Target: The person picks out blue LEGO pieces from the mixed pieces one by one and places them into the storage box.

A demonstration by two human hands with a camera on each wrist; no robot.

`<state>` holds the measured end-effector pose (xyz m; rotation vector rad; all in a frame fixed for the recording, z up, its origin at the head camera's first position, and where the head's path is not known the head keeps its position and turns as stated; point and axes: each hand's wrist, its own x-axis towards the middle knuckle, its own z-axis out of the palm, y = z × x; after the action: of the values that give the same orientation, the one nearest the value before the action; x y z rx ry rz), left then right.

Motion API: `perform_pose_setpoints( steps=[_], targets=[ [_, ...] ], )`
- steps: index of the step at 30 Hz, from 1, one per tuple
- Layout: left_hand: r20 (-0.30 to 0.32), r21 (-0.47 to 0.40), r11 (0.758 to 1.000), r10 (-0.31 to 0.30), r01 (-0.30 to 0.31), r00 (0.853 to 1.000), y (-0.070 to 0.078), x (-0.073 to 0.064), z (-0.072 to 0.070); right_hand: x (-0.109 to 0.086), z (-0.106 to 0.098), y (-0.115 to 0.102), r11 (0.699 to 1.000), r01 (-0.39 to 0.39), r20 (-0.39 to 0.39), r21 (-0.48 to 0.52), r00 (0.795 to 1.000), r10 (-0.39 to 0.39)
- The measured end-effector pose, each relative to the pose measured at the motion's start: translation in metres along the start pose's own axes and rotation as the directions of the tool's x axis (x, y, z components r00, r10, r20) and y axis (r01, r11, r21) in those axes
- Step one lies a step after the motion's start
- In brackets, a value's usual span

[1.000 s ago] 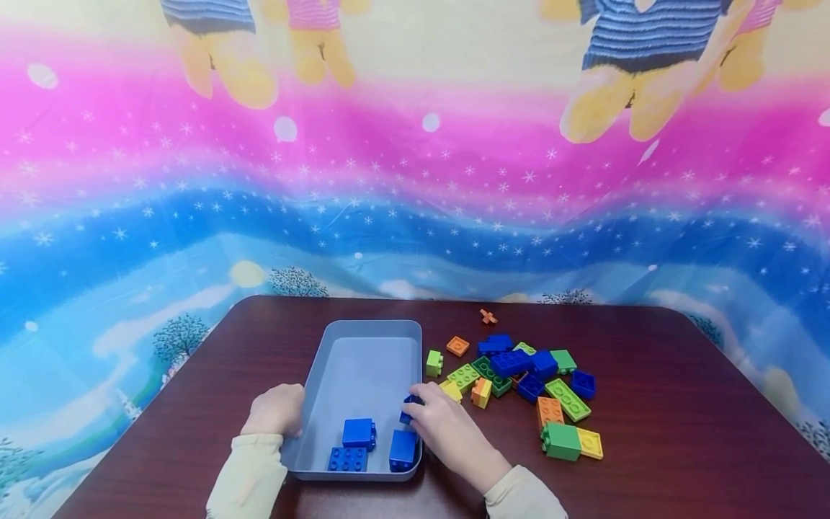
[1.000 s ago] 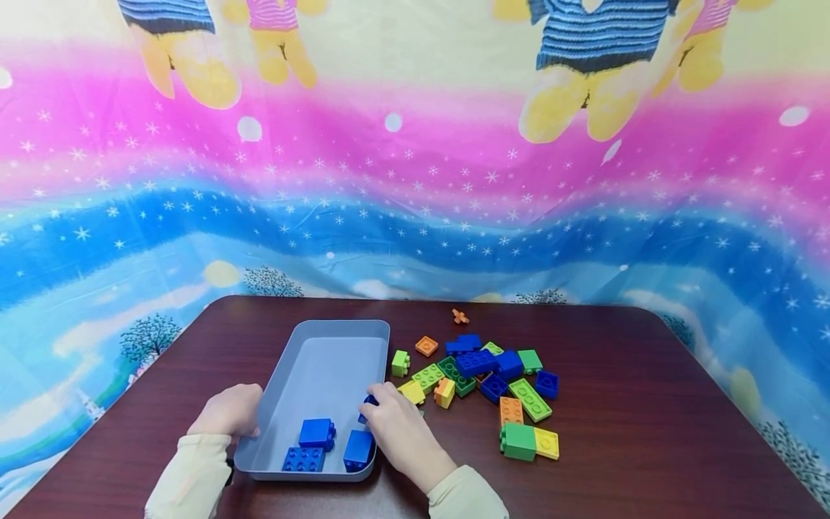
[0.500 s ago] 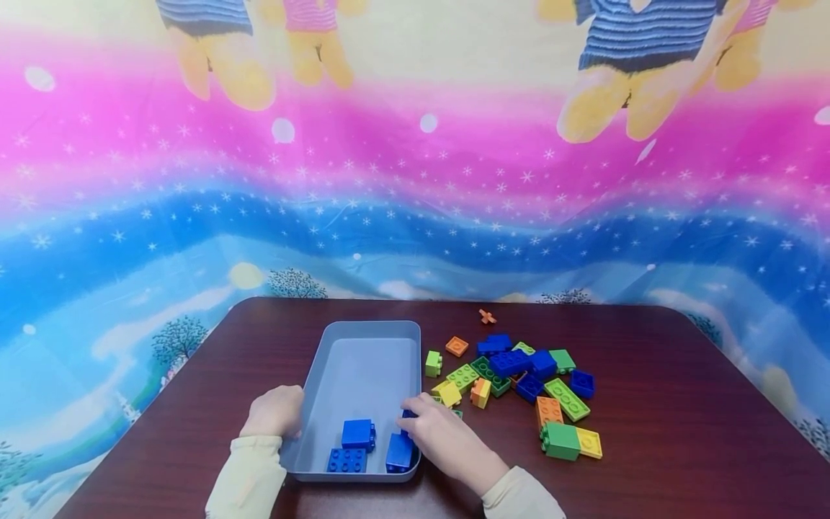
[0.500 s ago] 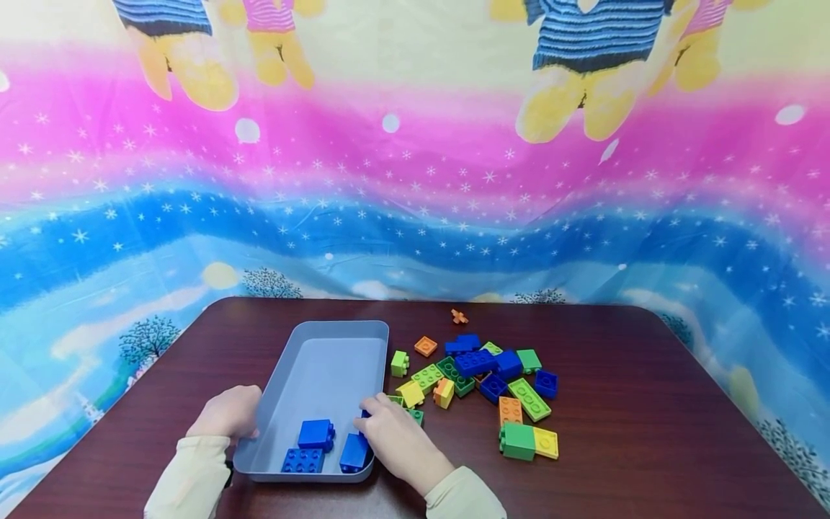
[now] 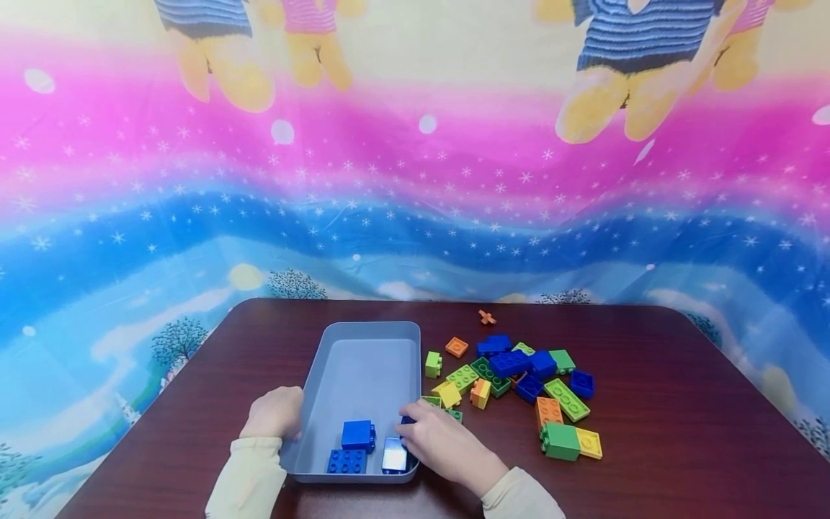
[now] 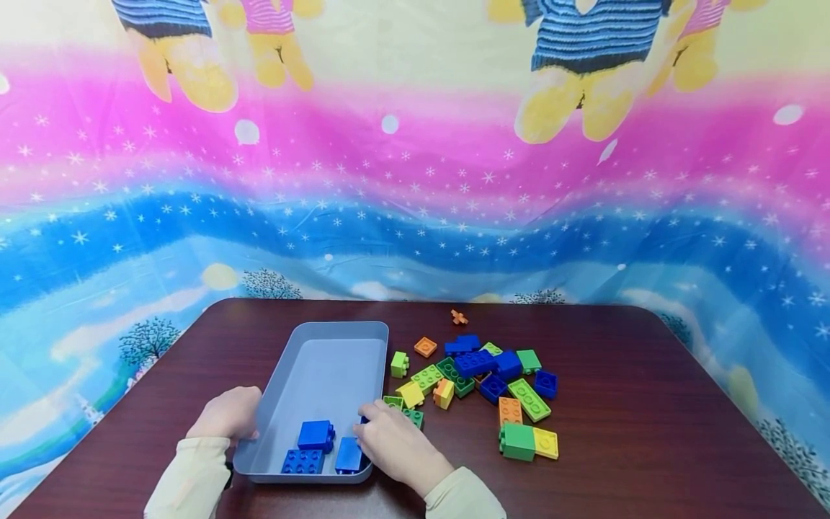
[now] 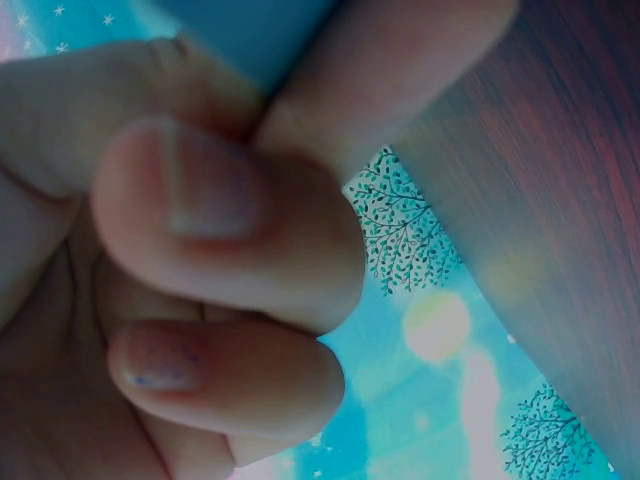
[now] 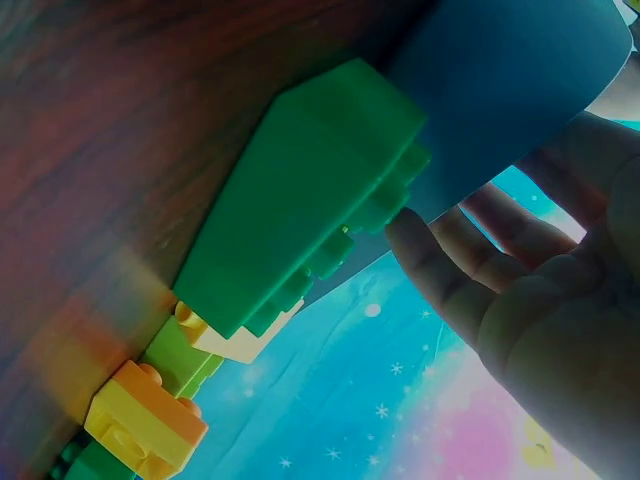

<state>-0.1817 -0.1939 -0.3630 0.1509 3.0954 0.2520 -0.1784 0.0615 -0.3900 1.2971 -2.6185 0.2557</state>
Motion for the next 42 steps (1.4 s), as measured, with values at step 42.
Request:
perform_pose_setpoints(
  steps=[42],
  targets=[
    [-0.002,-0.016,1.000,0.006,-0.006,1.000,0.000,0.000,0.002,-0.024,-0.037,0.061,0.950,-0.305,-0.159,0.062,0.937,0.311]
  ],
)
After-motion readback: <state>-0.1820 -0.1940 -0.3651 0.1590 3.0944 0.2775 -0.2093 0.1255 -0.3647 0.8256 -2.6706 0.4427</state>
